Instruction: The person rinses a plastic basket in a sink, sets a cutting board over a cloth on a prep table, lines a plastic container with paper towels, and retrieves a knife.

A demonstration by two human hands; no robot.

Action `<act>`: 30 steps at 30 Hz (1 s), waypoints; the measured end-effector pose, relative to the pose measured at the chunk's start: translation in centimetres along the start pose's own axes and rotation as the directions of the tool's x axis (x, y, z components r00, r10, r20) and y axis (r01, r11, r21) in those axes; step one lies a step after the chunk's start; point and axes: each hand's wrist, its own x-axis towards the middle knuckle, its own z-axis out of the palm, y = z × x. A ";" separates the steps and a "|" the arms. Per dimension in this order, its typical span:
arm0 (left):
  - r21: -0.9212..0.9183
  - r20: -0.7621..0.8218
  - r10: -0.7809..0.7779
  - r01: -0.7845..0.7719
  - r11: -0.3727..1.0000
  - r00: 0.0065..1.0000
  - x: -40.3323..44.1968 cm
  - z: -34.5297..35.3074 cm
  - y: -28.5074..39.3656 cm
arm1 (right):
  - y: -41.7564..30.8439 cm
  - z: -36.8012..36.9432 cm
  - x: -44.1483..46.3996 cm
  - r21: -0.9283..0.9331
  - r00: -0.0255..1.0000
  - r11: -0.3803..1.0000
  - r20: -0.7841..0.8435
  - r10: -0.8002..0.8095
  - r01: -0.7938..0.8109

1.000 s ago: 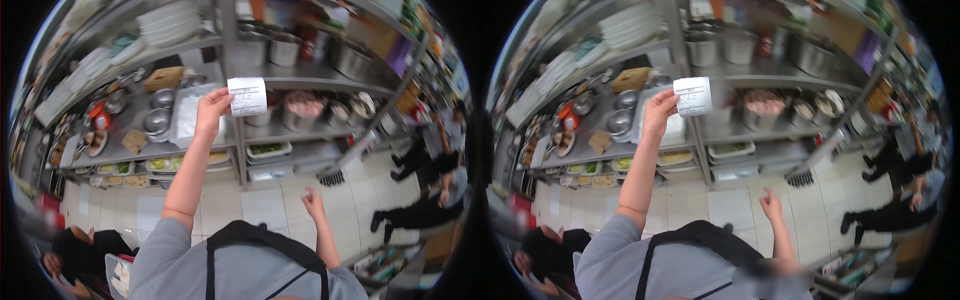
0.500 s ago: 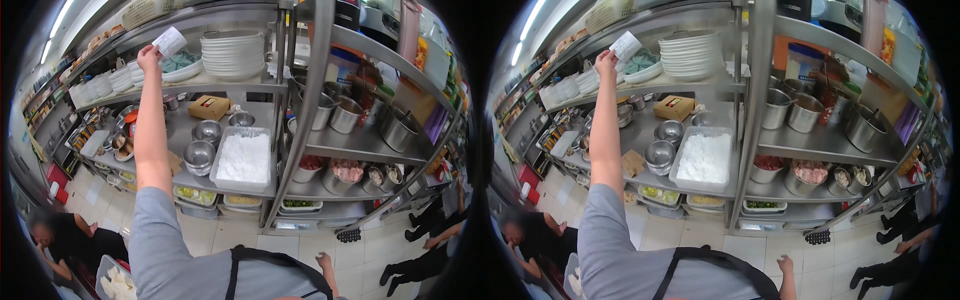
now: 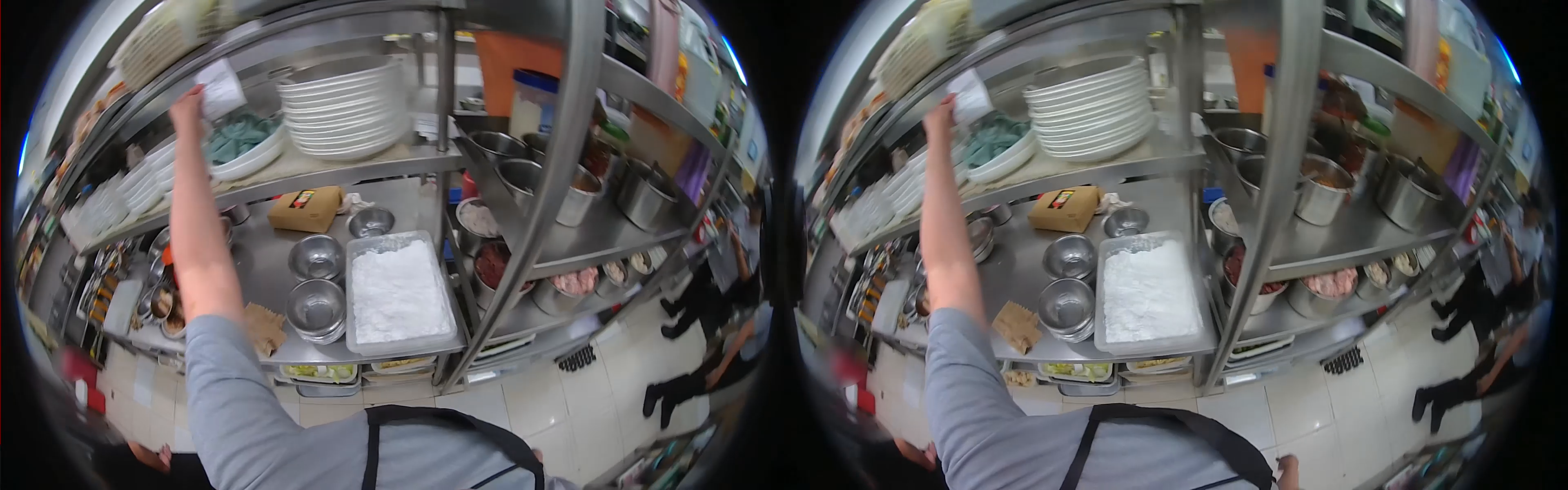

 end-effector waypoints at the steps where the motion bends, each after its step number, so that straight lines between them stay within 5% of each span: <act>1: 0.162 0.010 0.052 -0.053 0.985 0.999 0.8 -0.3 0.3 | -0.9 -0.1 3.4 -0.099 0.997 0.992 -0.032 -0.076 0.072; 2: 0.217 0.059 0.141 -0.151 0.964 0.988 1.4 -0.6 0.8 | 0.8 0.1 4.1 -0.661 0.657 0.707 -0.420 -0.626 0.252; 3: 0.127 0.183 0.259 -0.285 0.950 0.948 3.7 -1.2 -0.2 | -3.3 0.4 4.9 -0.350 0.828 0.920 -0.454 -0.330 0.174; 4: -0.057 0.228 0.302 -0.296 0.953 0.926 6.0 -1.4 -1.5 | -4.9 -0.6 1.5 -0.161 0.835 0.972 -0.500 -0.230 0.172; 5: 0.149 0.247 0.343 -0.385 0.911 0.906 6.0 -1.2 -0.8 | -6.1 -2.0 -1.7 -0.077 0.807 0.971 -0.543 -0.231 0.226; 6: -0.036 0.249 0.370 -0.374 0.927 0.895 9.0 -1.3 -3.2 | -8.3 -2.6 -8.3 0.094 0.673 0.944 -0.724 -0.153 0.315; 7: 0.017 0.239 0.302 -0.315 0.949 0.923 11.1 -1.5 -4.9 | -9.5 -3.8 -11.3 0.193 0.731 0.921 -0.670 -0.128 0.338; 9: 0.274 0.095 0.421 -0.430 0.860 0.902 13.1 -1.3 -7.8 | -10.6 -4.1 -14.1 0.162 0.649 0.892 -0.741 -0.172 0.422; 11: 0.694 -0.022 0.586 -0.410 0.592 0.810 6.8 -0.4 -3.8 | -10.9 -4.2 -16.1 0.222 0.692 0.885 -0.707 -0.142 0.409; 12: 0.683 -0.050 0.666 -0.461 0.566 0.744 4.1 0.4 -1.9 | -10.6 -3.8 -16.6 0.272 0.696 0.878 -0.712 -0.092 0.394; 14: 0.453 -0.031 0.768 -0.676 0.581 0.640 -6.3 3.8 4.1 | -9.2 -2.9 -17.2 0.281 0.734 0.895 -0.675 -0.073 0.347; 16: 0.047 0.054 0.717 -0.720 0.693 0.694 -18.4 6.5 10.5 | -7.1 -1.4 -16.7 0.303 0.758 0.904 -0.651 -0.036 0.303; 18: -0.060 0.146 0.822 -0.824 0.563 0.551 -29.3 7.7 14.2 | -4.2 0.6 -16.0 0.328 0.794 0.914 -0.608 0.010 0.239; 20: -0.367 0.339 0.717 -0.616 0.697 0.609 -38.0 8.2 12.5 | -0.6 2.2 -15.9 0.356 0.801 0.912 -0.597 0.055 0.203; 21: -0.531 0.525 0.725 -0.494 0.688 0.445 -42.8 8.7 14.6 | 1.1 3.5 -16.1 0.367 0.808 0.914 -0.583 0.081 0.174; 22: -0.606 0.623 0.647 -0.252 0.755 0.441 -48.3 9.7 16.3 | 3.0 4.9 -16.1 0.449 0.806 0.879 -0.574 0.145 0.161; 24: -0.642 0.759 0.644 0.278 0.714 0.097 -56.5 11.4 19.2 | 6.8 7.5 -17.6 0.582 0.776 0.800 -0.570 0.270 0.149; 27: -0.429 0.566 0.776 0.704 0.566 -0.279 -65.6 13.3 20.2 | 12.4 12.1 -22.4 0.740 0.699 0.657 -0.547 0.460 0.146; 30: -0.237 0.182 0.904 0.875 0.422 -0.387 -72.7 14.6 23.7 | 17.3 19.8 -25.2 0.880 0.641 0.466 -0.412 0.648 0.094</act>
